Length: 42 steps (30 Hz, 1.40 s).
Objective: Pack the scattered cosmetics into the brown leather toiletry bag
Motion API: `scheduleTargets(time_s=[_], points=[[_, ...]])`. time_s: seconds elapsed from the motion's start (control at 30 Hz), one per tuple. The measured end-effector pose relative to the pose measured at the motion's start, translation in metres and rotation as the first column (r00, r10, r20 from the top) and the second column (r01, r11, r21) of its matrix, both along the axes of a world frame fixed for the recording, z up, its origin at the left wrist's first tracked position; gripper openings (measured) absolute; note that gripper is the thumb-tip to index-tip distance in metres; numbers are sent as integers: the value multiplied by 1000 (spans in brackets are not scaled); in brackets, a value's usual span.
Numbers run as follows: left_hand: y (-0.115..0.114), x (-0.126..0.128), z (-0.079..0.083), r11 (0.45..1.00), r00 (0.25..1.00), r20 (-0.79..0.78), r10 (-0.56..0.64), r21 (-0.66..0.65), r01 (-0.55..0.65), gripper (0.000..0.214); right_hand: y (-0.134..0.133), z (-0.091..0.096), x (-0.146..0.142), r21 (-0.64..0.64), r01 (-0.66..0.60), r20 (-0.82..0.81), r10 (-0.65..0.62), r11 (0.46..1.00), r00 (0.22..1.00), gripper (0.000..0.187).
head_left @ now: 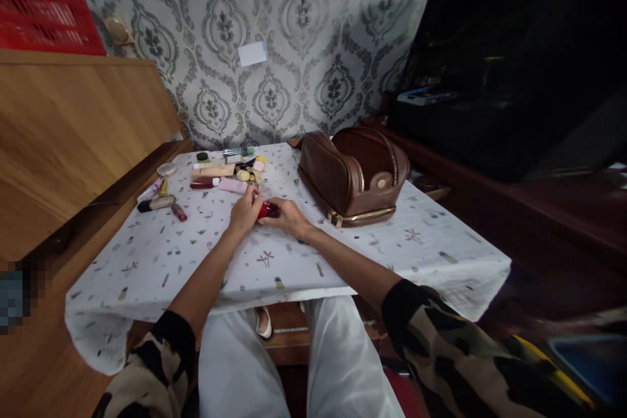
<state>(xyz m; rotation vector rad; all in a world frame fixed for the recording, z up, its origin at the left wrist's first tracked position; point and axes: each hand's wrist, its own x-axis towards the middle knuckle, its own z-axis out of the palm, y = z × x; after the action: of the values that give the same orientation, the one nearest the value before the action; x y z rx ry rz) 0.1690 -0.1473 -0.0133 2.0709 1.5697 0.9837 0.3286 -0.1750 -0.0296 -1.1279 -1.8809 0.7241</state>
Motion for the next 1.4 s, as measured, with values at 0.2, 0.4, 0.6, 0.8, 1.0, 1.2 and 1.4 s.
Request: scheduleTargets(time_s=[0.2, 0.4, 0.6, 0.8, 1.0, 1.2, 1.4], points=[[-5, -2, -2, 999, 988, 148, -39, 10, 38, 26, 5, -6, -2, -22, 15, -70, -17, 1000, 997, 42], [-4, 2, 0, 988, 934, 323, -150, 28, 149, 38, 10, -13, 0, -181, -88, -501, -15, 980, 866, 54], [-8, 7, -8, 947, 871, 385, -304, 22, 321, 40, 8, -9, 2, -249, -194, -767, -71, 949, 637, 53], [-6, 6, -15, 896, 802, 450, -394, -6, 444, 50, 6, -2, 4, -267, -342, -852, -55, 901, 520, 50], [-10, 8, -16, 916, 832, 416, -368, 8, 401, 57, 6, -5, 0, -266, -276, -836, -79, 924, 542, 48], [-16, 11, -16, 958, 949, 196, -245, 199, 206, 53, 3, -4, 5, -121, 26, -497, -83, 992, 864, 49], [-17, 13, -20, 955, 962, 189, -199, 259, 147, 53, -6, 7, 11, 13, 222, -220, -214, 975, 952, 50]])
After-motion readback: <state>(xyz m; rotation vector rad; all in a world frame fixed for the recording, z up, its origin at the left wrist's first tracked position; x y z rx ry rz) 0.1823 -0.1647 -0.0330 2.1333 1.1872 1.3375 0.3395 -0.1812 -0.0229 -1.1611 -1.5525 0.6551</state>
